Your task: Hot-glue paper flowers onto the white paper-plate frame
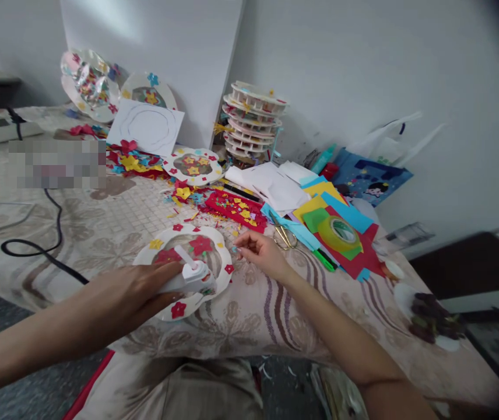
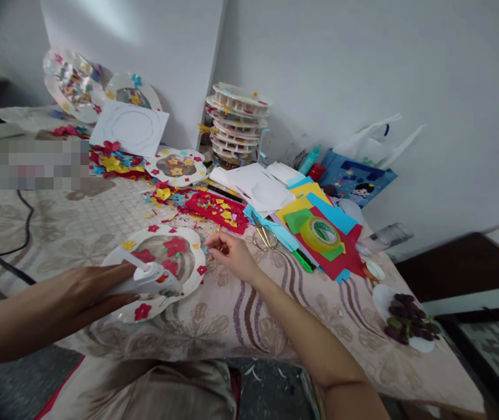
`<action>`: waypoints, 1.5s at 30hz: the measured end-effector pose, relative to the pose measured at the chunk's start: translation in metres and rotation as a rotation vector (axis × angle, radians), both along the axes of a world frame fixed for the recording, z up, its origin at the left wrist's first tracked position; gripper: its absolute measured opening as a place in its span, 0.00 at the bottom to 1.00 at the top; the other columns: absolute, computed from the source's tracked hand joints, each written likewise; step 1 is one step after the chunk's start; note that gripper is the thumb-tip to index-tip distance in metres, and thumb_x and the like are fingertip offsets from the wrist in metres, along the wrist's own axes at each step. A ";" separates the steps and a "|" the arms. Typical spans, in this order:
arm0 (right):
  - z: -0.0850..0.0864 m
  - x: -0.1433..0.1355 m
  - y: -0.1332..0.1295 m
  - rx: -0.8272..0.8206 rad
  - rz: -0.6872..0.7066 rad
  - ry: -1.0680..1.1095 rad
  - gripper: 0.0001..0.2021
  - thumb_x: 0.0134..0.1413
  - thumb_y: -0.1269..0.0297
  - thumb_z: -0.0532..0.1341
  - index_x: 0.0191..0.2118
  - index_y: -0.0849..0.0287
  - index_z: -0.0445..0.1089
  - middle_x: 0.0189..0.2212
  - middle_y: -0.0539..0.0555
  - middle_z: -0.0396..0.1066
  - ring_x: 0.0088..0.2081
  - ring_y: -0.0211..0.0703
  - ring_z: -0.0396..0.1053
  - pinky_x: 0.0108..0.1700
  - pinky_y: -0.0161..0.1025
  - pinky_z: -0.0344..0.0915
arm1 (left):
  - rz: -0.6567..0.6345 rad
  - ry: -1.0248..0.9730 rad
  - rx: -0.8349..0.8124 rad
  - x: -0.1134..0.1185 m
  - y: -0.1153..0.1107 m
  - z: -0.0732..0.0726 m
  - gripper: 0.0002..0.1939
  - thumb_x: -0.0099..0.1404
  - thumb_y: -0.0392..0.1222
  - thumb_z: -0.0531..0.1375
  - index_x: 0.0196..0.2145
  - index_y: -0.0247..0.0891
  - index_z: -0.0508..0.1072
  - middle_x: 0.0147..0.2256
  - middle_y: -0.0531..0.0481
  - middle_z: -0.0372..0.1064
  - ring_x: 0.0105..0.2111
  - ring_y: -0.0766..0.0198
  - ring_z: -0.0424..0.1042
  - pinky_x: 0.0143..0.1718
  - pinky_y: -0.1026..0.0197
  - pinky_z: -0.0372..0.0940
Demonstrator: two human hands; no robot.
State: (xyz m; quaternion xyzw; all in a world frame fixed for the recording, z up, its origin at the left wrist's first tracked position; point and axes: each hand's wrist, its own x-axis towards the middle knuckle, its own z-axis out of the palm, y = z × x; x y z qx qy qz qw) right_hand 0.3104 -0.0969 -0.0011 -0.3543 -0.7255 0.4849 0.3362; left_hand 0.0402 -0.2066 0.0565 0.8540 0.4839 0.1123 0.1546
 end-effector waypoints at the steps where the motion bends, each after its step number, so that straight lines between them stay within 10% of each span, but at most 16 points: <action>1: 0.000 0.000 0.000 0.003 -0.003 -0.003 0.06 0.50 0.71 0.59 0.37 0.59 0.67 0.31 0.50 0.70 0.29 0.35 0.70 0.32 0.33 0.66 | 0.002 0.027 -0.042 0.000 0.000 0.000 0.08 0.66 0.46 0.47 0.33 0.45 0.63 0.27 0.54 0.71 0.24 0.64 0.71 0.24 0.61 0.59; 25: -0.005 -0.006 -0.017 0.110 -0.017 -0.100 0.07 0.52 0.69 0.58 0.38 0.58 0.69 0.33 0.51 0.72 0.31 0.36 0.69 0.34 0.34 0.66 | 0.016 0.028 -0.032 0.004 -0.006 -0.001 0.06 0.60 0.43 0.47 0.31 0.49 0.62 0.28 0.52 0.72 0.24 0.56 0.71 0.24 0.55 0.59; 45: -0.014 -0.012 -0.049 0.571 0.098 -0.294 0.09 0.59 0.68 0.55 0.44 0.52 0.68 0.35 0.52 0.74 0.37 0.40 0.71 0.39 0.37 0.67 | 0.101 0.016 -0.019 -0.011 -0.007 -0.009 0.12 0.64 0.51 0.48 0.35 0.45 0.66 0.28 0.52 0.73 0.26 0.62 0.72 0.25 0.60 0.61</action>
